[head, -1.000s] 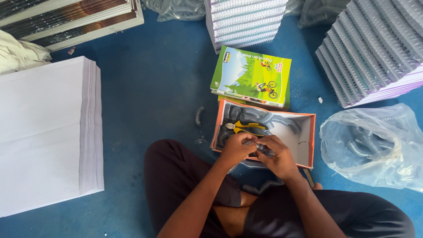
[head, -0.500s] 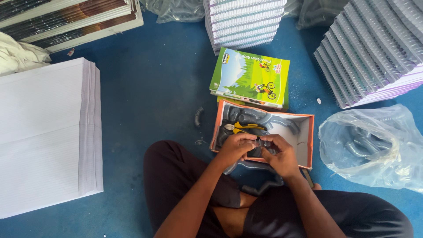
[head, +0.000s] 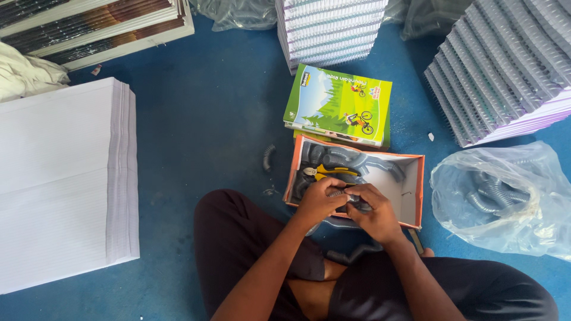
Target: The person sits on the floor and repeatedly picks up short gray spiral cable pieces from a box. They connect two pieces together by hand, then use yellow-handled pliers to crimp or secure the joint. The person continues this process with multiple cable segments.
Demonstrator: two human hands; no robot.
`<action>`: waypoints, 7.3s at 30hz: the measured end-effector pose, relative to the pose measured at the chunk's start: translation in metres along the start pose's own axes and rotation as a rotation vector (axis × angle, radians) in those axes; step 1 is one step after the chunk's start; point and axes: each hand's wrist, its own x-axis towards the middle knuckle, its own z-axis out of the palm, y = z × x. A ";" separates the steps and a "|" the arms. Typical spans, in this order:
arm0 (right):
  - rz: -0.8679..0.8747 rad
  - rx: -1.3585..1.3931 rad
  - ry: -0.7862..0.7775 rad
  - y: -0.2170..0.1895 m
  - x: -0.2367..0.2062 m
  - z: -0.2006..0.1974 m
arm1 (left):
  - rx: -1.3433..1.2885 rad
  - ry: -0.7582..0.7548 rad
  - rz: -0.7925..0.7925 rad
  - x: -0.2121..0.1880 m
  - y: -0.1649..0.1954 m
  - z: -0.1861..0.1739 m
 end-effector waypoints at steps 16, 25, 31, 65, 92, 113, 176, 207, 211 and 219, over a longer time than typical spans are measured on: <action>0.235 0.069 0.056 0.009 -0.004 -0.002 | -0.147 -0.119 -0.014 0.006 -0.013 -0.013; 0.111 0.007 0.003 -0.002 -0.001 -0.001 | -0.088 -0.036 -0.045 0.007 -0.015 -0.004; -0.006 -0.039 -0.037 0.000 -0.001 -0.001 | -0.043 -0.026 -0.037 0.002 -0.005 -0.001; 0.040 0.015 -0.034 0.012 -0.003 -0.004 | 0.005 -0.045 -0.083 -0.001 0.003 -0.004; 0.043 0.046 -0.052 0.010 -0.002 -0.003 | -0.056 -0.084 -0.068 -0.003 0.002 -0.004; 0.267 0.083 -0.040 0.010 -0.002 -0.008 | -0.048 -0.095 -0.063 0.004 -0.013 -0.009; 0.151 0.034 0.006 0.025 -0.006 -0.014 | -0.122 -0.219 -0.110 0.003 -0.005 -0.021; 0.091 0.019 -0.007 0.023 -0.005 -0.008 | 0.030 -0.138 -0.098 -0.002 0.004 -0.009; 0.097 -0.010 0.013 0.022 -0.004 -0.011 | -0.038 -0.175 -0.106 0.000 0.001 -0.015; 0.115 -0.003 0.018 0.015 -0.003 -0.013 | -0.119 -0.204 -0.083 0.002 -0.006 -0.020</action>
